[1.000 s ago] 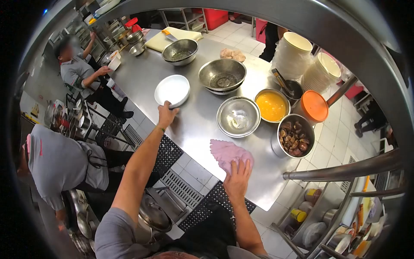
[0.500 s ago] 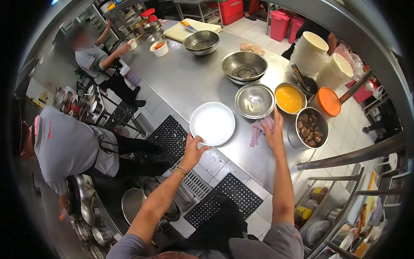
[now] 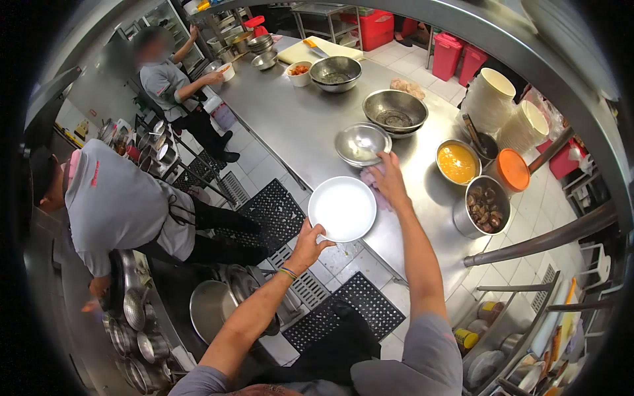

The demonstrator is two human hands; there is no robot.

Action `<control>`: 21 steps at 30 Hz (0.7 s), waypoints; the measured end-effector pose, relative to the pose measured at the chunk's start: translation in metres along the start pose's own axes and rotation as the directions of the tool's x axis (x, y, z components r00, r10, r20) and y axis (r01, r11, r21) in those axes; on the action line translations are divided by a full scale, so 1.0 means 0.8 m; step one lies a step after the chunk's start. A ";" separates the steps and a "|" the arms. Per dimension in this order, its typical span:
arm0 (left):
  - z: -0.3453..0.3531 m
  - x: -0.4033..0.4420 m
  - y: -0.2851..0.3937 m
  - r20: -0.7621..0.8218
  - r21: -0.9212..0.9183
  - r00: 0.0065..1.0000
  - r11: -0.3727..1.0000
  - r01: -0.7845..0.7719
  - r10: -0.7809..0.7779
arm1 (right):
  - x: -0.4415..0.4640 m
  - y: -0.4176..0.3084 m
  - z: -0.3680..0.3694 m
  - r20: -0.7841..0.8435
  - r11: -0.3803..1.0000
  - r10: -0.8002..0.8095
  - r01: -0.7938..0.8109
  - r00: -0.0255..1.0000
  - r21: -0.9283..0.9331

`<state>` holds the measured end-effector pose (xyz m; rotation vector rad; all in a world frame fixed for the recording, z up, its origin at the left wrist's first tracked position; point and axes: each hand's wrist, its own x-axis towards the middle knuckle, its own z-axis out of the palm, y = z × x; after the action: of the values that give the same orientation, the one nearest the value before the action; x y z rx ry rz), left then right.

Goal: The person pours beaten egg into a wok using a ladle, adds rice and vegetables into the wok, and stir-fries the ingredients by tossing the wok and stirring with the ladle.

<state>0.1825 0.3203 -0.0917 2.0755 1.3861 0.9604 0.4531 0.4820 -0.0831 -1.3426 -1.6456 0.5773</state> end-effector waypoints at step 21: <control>0.123 0.084 0.089 0.202 0.148 0.974 0.986 0.077 -0.106 | -0.360 -0.082 -0.199 -0.206 0.770 0.292 -0.357 0.934 -0.529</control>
<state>0.3163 0.3552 -0.0861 2.1224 1.4588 0.6029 0.5553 0.1639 -0.0545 -2.0848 -1.5536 0.1969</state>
